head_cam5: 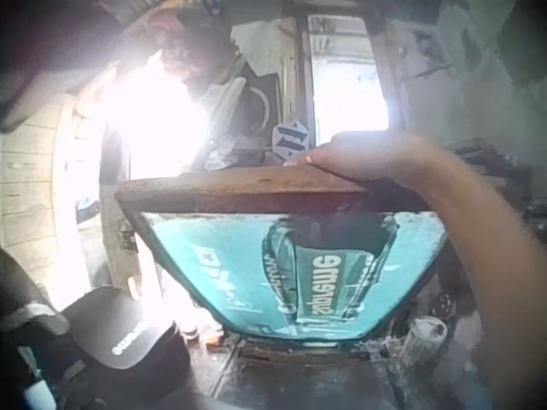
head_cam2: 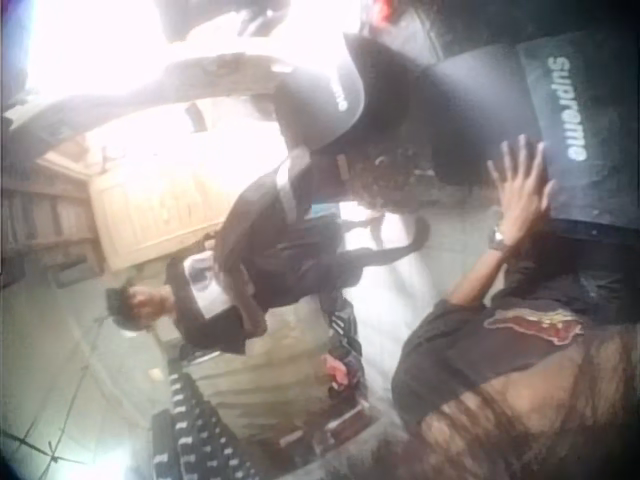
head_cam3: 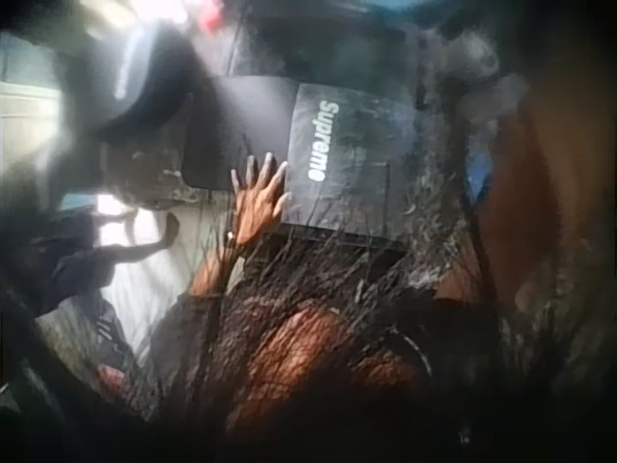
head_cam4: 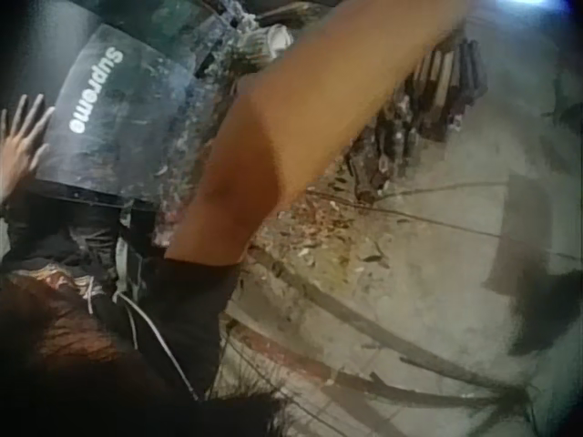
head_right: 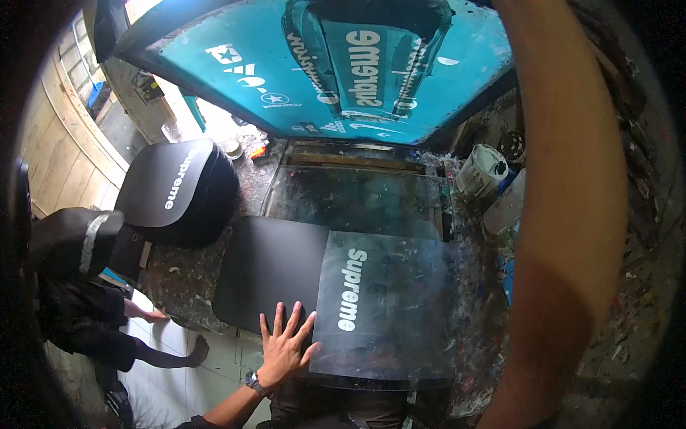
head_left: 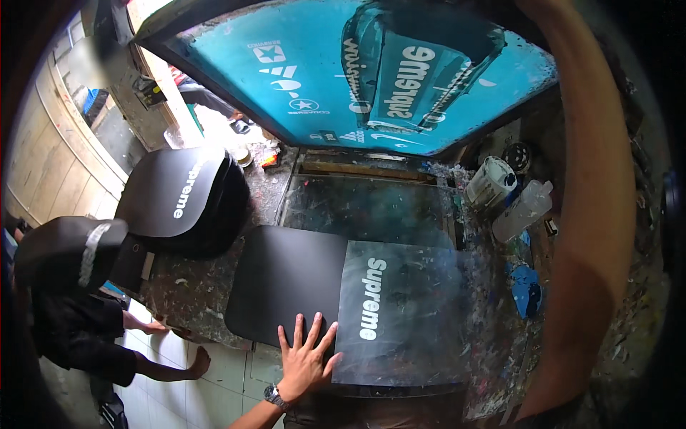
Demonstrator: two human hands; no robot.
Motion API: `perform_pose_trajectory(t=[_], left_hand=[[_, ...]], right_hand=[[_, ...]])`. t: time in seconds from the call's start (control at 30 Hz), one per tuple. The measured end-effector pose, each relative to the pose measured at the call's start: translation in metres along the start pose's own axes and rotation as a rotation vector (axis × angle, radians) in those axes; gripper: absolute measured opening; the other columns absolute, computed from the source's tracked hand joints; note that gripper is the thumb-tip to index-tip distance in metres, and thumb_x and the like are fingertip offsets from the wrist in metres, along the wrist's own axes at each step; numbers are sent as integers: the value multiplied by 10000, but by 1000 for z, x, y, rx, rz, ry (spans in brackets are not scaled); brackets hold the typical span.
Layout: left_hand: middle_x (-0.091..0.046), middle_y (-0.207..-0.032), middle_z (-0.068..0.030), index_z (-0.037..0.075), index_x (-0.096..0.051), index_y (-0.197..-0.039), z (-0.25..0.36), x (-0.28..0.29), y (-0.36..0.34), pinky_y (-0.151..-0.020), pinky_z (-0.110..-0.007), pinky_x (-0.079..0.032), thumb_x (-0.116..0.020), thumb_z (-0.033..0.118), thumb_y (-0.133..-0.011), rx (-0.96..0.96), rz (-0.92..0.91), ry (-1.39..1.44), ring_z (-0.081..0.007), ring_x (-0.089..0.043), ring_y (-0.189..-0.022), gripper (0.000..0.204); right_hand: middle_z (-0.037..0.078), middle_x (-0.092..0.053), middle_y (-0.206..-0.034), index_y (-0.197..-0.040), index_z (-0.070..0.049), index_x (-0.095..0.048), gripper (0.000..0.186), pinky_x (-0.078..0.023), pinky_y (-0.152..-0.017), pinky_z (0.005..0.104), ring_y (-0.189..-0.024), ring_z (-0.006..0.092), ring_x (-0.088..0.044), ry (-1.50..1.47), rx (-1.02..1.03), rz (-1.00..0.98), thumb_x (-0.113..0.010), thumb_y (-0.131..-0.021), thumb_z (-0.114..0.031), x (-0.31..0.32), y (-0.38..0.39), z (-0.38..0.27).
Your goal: The person performs screen printing on black panels using a squeegee and white ink, then removes the panels and hands them to an assistant.
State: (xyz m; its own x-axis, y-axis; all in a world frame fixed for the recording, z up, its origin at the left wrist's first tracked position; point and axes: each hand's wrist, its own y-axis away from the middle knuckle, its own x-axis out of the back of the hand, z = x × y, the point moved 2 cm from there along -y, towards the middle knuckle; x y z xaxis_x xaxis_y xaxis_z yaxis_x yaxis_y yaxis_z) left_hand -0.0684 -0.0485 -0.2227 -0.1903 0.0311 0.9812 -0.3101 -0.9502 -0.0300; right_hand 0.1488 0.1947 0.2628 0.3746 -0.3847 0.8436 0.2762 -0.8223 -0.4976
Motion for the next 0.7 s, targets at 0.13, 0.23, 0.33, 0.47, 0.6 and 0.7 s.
perform_pose_trajectory(t=[0.13, 0.23, 0.33, 0.47, 0.6, 0.7], left_hand=[[-368, -1665, -80, 302, -496, -1548, 3, 4, -4, -1186, -728, -6, -586, 572, -963, -4, 4, 13, -419, -224, -1559, 650], [-393, -1651, -82, 297, -529, -1526, 1, 9, 0, -1189, -723, -12, -618, 568, -942, -3, -9, -33, -413, -249, -1551, 650], [-416, -1638, -75, 298, -545, -1514, 7, 8, -3, -1197, -712, -27, -645, 576, -919, -1, -5, 21, -386, -284, -1539, 664], [-396, -1649, -93, 282, -568, -1492, 7, 8, -5, -1210, -689, 4, -675, 577, -903, 6, -29, 49, -376, -246, -1559, 667], [-397, -1648, -94, 288, -574, -1488, 6, 13, -5, -1211, -681, -10, -675, 573, -907, 25, -55, 6, -369, -261, -1551, 655], [-400, -1647, -90, 291, -578, -1484, 4, 15, -4, -1211, -672, -28, -675, 570, -907, 26, -51, 6, -361, -286, -1535, 648]], right_hand=[[191, -759, -1102, -1164, 19, -748, 602, -526, -884, 396, -962, 290, -709, 32, 16, 1, -572, -991, -530, -7, -2, 3], [193, -758, -1104, -1166, 21, -746, 605, -526, -886, 397, -965, 291, -708, 11, 20, 4, -571, -990, -531, -14, -5, 12], [194, -757, -1106, -1168, 23, -744, 607, -525, -888, 397, -967, 293, -708, 30, 24, 14, -571, -990, -531, -9, -6, 9], [196, -756, -1108, -1171, 25, -742, 610, -525, -890, 398, -971, 295, -707, 27, 32, 9, -571, -989, -532, -19, -8, 11], [198, -755, -1111, -1174, 27, -740, 613, -525, -893, 398, -974, 298, -707, -8, 47, 8, -571, -988, -532, -30, -14, 19], [199, -755, -1113, -1176, 29, -738, 616, -524, -895, 399, -977, 299, -706, -22, 53, 15, -571, -987, -533, -31, -14, 18]])
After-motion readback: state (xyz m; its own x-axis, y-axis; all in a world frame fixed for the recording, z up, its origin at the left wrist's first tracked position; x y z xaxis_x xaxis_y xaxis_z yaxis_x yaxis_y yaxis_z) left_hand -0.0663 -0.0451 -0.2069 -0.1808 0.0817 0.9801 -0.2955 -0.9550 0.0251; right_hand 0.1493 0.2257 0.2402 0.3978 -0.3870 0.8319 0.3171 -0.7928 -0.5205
